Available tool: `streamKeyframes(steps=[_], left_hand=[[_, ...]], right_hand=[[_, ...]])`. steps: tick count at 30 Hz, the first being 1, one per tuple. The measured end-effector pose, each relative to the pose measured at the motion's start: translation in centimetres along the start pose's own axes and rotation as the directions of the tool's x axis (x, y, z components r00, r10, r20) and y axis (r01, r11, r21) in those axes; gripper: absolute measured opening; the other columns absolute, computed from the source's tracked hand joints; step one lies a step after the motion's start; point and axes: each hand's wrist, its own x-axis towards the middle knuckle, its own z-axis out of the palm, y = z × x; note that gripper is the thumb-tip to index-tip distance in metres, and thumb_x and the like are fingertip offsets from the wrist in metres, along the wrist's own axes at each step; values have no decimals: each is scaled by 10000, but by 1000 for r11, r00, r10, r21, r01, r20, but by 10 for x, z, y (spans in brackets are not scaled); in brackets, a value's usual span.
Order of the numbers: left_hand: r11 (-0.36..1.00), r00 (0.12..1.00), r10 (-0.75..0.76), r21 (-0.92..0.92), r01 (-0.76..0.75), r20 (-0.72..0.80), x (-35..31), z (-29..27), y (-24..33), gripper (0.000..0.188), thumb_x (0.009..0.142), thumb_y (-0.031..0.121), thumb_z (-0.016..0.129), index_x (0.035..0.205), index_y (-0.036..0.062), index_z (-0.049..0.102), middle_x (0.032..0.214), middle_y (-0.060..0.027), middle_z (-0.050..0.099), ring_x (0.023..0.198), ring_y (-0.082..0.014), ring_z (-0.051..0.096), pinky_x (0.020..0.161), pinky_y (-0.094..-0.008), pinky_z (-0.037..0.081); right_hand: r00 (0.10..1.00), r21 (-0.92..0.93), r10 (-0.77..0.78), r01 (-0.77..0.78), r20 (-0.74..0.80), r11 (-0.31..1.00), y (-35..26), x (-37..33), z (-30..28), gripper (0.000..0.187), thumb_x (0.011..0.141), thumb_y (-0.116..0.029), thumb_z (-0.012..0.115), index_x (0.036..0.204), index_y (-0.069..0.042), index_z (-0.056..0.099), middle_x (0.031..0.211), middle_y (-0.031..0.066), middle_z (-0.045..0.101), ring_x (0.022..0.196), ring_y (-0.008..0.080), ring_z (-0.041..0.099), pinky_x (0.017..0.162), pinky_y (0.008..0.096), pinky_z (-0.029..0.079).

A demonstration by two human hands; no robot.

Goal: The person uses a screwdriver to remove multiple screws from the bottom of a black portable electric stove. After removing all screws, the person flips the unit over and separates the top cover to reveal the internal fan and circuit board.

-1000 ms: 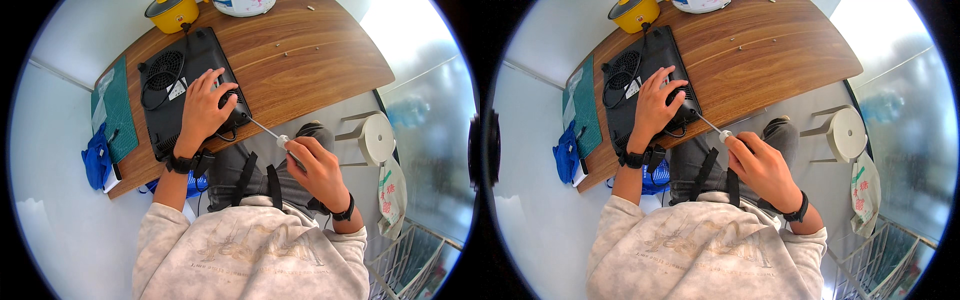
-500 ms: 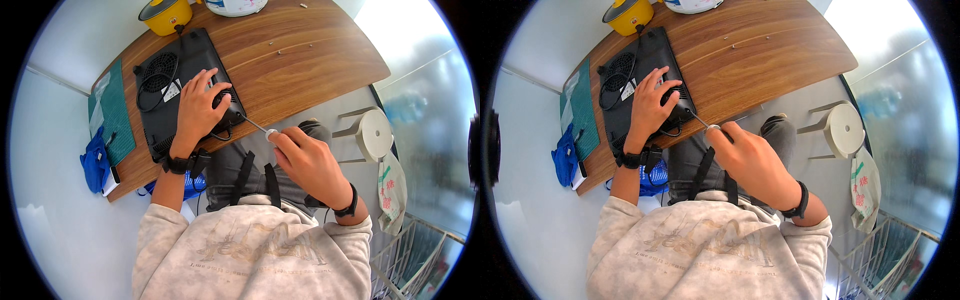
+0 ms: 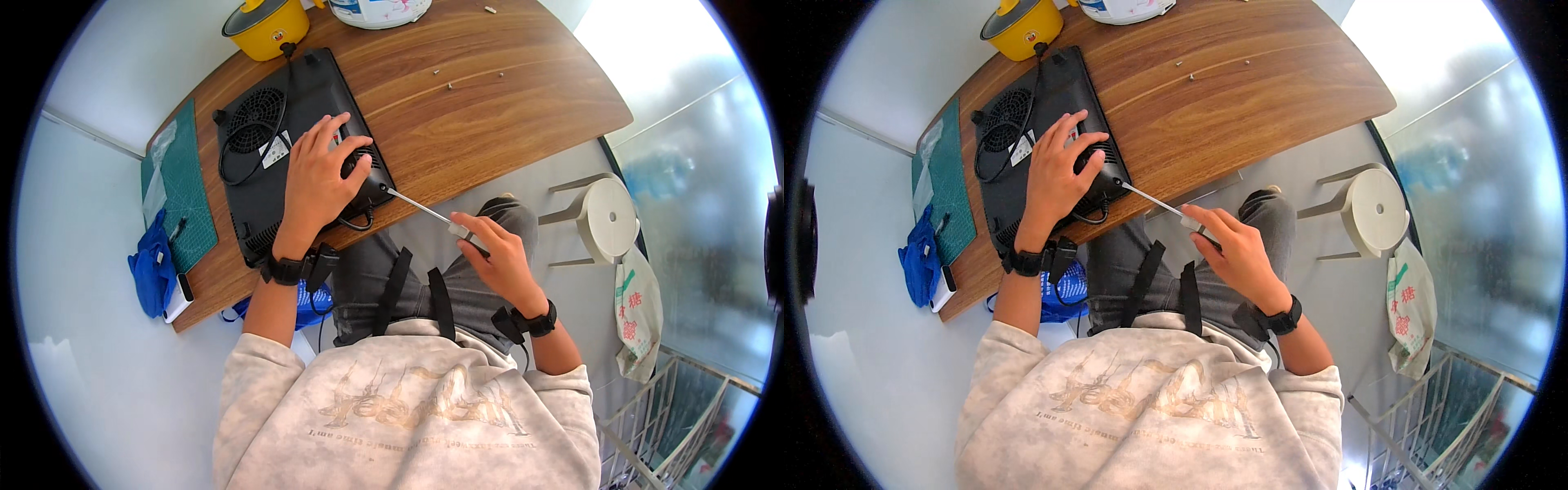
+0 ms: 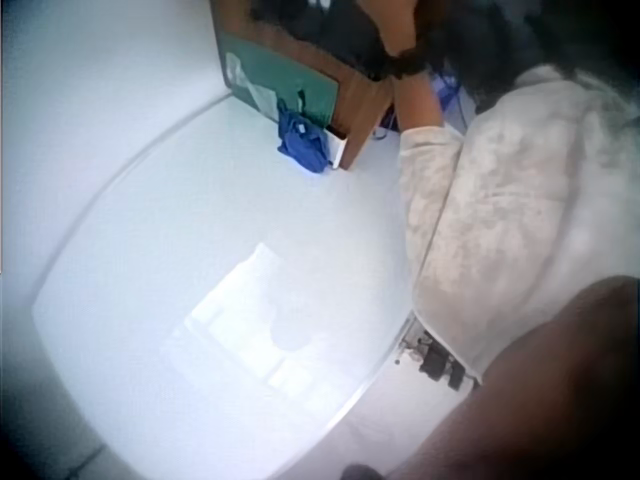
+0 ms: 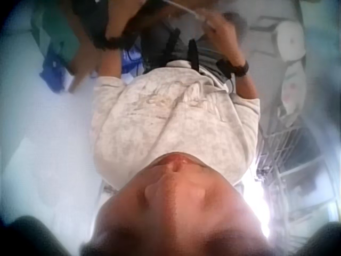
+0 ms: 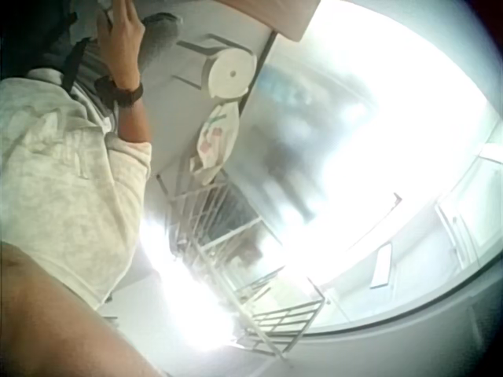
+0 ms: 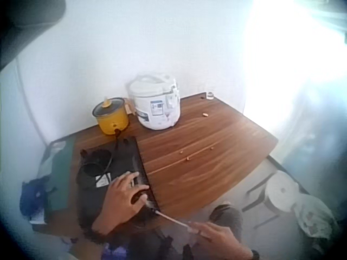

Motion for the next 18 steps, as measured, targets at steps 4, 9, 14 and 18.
streamKeyframes(steps=[4,9,14,18], left_hand=[[1000,1000,1,11,-1,-2,-1,1,-1,248,933,312,673,1131,191,759,1449,-102,580,1390,-330,491,1164,-475,359],[1000,999,-22,-4,22,48,-1,-1,0,275,972,335,644,1185,199,752,1501,-76,543,1433,-327,442,1191,-475,327],[1000,999,-7,-1,7,53,-1,-3,-1,283,975,349,644,1189,197,751,1506,-92,536,1435,-336,441,1187,-479,334],[999,995,36,0,-37,95,0,-6,-3,336,958,384,671,1232,198,726,1521,-123,514,1455,-362,417,1192,-497,327]], right_hand=[[986,-98,-152,145,-71,985,14,0,8,407,888,-34,725,1281,-126,677,1102,104,708,852,293,697,709,362,579],[970,-221,-221,196,-96,955,18,-1,13,387,873,-18,724,1247,-114,692,1112,90,705,891,279,702,721,354,587],[986,-163,-153,140,-68,977,2,-3,6,388,865,-6,727,1237,-105,689,1060,89,710,835,288,707,696,352,587],[983,-114,-148,136,-104,984,-4,-3,3,401,857,10,734,1239,-101,686,1050,97,716,814,295,709,687,355,586]])
